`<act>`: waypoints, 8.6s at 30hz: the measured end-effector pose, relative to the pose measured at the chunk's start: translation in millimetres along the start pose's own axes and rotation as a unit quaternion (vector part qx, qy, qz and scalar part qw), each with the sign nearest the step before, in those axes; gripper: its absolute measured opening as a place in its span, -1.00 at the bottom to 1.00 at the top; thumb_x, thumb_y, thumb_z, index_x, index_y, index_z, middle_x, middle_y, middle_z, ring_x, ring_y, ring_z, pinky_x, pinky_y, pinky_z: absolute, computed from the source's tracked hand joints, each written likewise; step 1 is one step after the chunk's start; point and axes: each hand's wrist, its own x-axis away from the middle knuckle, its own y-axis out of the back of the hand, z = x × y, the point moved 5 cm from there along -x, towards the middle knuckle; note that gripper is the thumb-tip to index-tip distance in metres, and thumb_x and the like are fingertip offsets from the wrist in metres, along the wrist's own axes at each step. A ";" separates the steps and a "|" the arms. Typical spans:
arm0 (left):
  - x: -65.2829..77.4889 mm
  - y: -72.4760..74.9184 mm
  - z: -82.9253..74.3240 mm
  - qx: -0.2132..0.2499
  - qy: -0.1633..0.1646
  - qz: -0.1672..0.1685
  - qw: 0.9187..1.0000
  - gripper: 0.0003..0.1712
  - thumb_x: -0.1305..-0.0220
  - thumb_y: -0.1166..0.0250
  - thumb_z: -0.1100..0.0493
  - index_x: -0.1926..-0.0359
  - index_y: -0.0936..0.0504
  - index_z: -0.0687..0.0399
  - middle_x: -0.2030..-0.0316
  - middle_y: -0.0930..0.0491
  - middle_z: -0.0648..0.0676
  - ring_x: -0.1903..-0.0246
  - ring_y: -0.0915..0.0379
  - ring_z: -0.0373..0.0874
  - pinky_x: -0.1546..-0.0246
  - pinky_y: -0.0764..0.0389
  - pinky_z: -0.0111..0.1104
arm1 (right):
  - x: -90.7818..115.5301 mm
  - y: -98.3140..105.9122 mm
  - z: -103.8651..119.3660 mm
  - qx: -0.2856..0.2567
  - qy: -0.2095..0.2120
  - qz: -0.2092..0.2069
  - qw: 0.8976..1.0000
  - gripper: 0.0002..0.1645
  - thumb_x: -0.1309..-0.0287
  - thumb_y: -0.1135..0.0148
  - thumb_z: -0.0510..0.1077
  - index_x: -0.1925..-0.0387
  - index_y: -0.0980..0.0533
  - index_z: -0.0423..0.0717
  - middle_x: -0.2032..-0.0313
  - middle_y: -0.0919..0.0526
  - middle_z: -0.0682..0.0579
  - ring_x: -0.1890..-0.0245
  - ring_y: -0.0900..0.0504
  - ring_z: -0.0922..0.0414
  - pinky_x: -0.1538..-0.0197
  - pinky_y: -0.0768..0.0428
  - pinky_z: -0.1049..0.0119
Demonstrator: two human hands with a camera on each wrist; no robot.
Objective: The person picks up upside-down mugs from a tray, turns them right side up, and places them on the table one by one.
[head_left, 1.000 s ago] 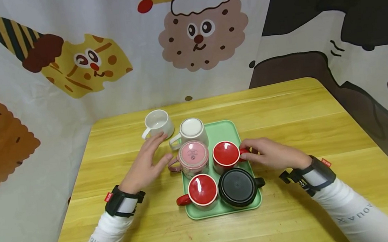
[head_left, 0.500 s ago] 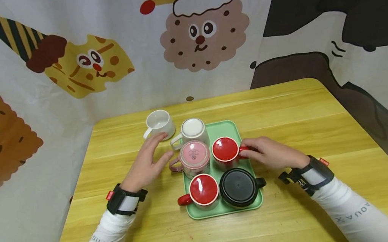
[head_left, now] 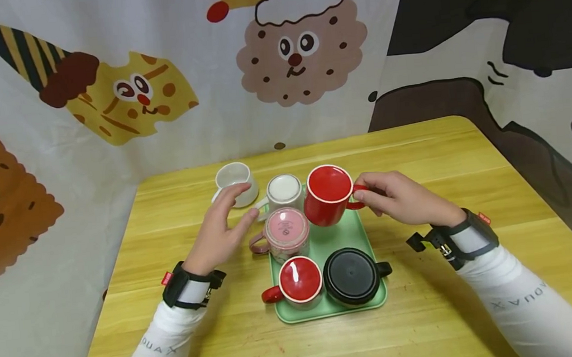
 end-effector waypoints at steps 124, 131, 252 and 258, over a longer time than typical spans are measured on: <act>-20.4 42.7 8.0 0.282 0.123 -0.202 0.930 -0.49 -0.69 -0.10 0.06 0.19 -0.50 0.55 0.46 -0.47 0.04 0.57 -0.28 -0.24 0.54 -0.39 -0.50 | 6.5 19.1 -35.9 0.111 -0.079 -0.071 0.988 -0.38 -0.56 -0.24 0.05 -0.47 -0.39 -0.13 -0.33 -0.49 -0.09 -0.13 -0.55 -0.05 -0.06 -0.59 -0.12; -15.4 46.4 12.3 0.269 0.136 -0.196 0.933 -0.48 -0.69 -0.09 0.03 0.20 -0.48 0.51 0.49 -0.43 0.02 0.55 -0.27 -0.20 0.54 -0.39 -0.48 | 11.0 24.9 -38.8 0.125 -0.087 -0.074 0.985 -0.36 -0.57 -0.23 0.06 -0.48 -0.38 -0.15 -0.36 -0.46 -0.16 -0.17 -0.54 -0.11 -0.09 -0.59 -0.15; -58.5 17.2 37.8 -0.119 0.190 -0.055 0.973 -0.87 -0.46 -0.34 0.30 0.18 -0.73 0.33 0.33 -0.73 0.21 0.36 -0.62 0.06 0.36 -0.56 -0.20 | 38.0 21.0 -45.7 0.144 -0.115 -0.060 0.981 -0.35 -0.56 -0.24 0.00 -0.51 -0.34 -0.16 -0.39 -0.40 -0.19 -0.25 -0.50 -0.21 -0.13 -0.60 -0.24; -43.4 12.4 51.5 -0.147 0.225 0.016 0.963 -0.82 -0.48 -0.36 0.22 0.24 -0.77 0.27 0.39 -0.72 0.18 0.57 -0.57 -0.07 0.48 -0.53 -0.26 | 40.1 18.0 -44.3 0.146 -0.107 -0.051 0.982 -0.34 -0.59 -0.20 0.04 -0.52 -0.32 -0.15 -0.40 -0.38 -0.23 -0.25 -0.49 -0.22 -0.12 -0.60 -0.25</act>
